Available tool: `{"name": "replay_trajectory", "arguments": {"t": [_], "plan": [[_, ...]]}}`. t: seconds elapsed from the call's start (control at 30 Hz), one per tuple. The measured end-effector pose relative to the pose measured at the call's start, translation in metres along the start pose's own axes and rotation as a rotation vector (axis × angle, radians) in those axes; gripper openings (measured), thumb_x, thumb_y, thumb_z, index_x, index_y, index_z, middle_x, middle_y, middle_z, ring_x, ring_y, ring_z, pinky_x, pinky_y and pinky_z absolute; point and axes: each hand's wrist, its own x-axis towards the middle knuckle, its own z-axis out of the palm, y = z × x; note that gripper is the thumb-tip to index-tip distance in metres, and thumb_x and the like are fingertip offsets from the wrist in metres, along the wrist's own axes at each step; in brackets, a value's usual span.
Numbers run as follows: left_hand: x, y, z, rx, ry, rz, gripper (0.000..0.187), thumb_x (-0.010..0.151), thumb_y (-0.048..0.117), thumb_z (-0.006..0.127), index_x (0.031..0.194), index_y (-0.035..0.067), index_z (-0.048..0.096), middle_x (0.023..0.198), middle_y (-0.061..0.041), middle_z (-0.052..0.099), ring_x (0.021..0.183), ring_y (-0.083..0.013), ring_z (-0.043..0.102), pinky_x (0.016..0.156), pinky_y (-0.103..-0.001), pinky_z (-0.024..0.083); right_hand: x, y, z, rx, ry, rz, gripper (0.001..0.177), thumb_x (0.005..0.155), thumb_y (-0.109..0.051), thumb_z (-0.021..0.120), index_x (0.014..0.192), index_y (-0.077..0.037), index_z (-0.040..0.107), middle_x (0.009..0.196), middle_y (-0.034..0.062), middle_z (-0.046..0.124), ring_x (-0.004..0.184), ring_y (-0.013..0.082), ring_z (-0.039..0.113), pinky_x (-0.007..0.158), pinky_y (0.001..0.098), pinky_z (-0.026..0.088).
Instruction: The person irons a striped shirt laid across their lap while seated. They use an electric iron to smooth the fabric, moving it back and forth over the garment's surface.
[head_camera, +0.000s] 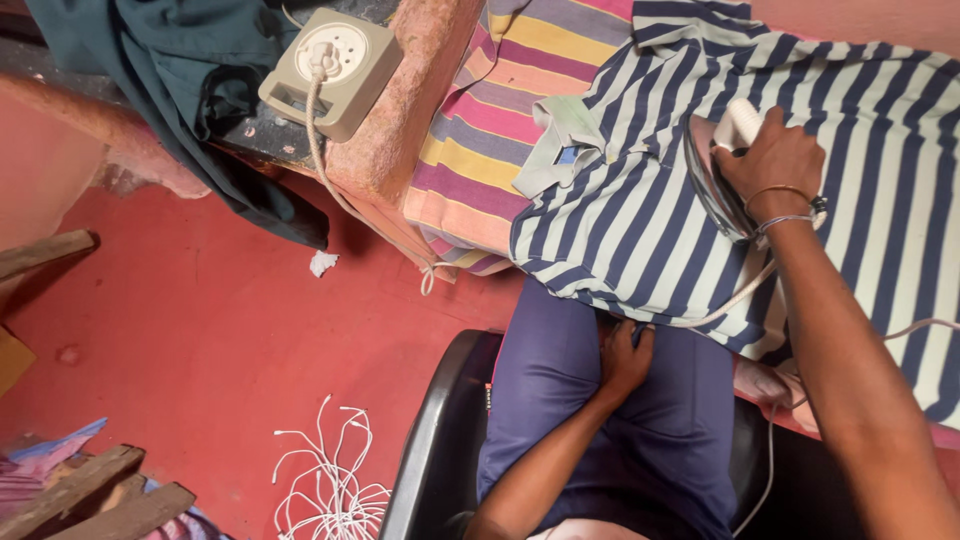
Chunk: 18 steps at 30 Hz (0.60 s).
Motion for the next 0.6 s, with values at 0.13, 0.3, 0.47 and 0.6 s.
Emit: {"name": "replay_trajectory", "arguments": {"t": [0.13, 0.3, 0.47, 0.6], "plan": [[0.004, -0.008, 0.003, -0.002, -0.042, -0.045, 0.042, 0.095, 0.033, 0.061, 0.122, 0.002, 0.065, 0.121, -0.027, 0.067, 0.113, -0.0432, 0.064, 0.096, -0.05, 0.047, -0.012, -0.003, -0.012, 0.031, -0.016, -0.016, 0.064, 0.083, -0.053, 0.084, 0.11, 0.002, 0.066, 0.082, 0.0254, 0.073, 0.07, 0.0392, 0.074, 0.065, 0.0461, 0.06], [0.003, -0.018, 0.008, -0.007, -0.026, -0.007, 0.043, 0.096, 0.032, 0.061, 0.126, 0.001, 0.063, 0.122, -0.028, 0.066, 0.114, -0.0442, 0.063, 0.099, -0.049, 0.047, -0.045, -0.001, -0.028, 0.052, -0.009, -0.066, 0.059, 0.086, -0.052, 0.083, 0.105, 0.001, 0.066, 0.078, 0.0257, 0.072, 0.069, 0.0392, 0.074, 0.065, 0.0465, 0.06], [0.009, -0.037, 0.02, 0.119, 0.032, 0.118, 0.041, 0.096, 0.031, 0.064, 0.124, 0.002, 0.066, 0.115, -0.027, 0.071, 0.112, -0.0435, 0.065, 0.103, -0.049, 0.045, -0.083, 0.007, -0.042, 0.084, -0.014, -0.212, 0.055, 0.089, -0.056, 0.081, 0.1, -0.003, 0.07, 0.07, 0.0202, 0.069, 0.063, 0.0332, 0.072, 0.058, 0.0425, 0.059], [0.009, -0.04, 0.018, 0.051, 0.006, 0.068, 0.044, 0.096, 0.031, 0.062, 0.129, 0.003, 0.063, 0.118, -0.026, 0.069, 0.112, -0.0433, 0.065, 0.098, -0.047, 0.048, -0.107, 0.014, -0.053, 0.086, -0.048, -0.386, 0.061, 0.09, -0.066, 0.076, 0.105, -0.006, 0.074, 0.062, 0.0131, 0.067, 0.052, 0.0258, 0.068, 0.048, 0.0378, 0.054]]}}
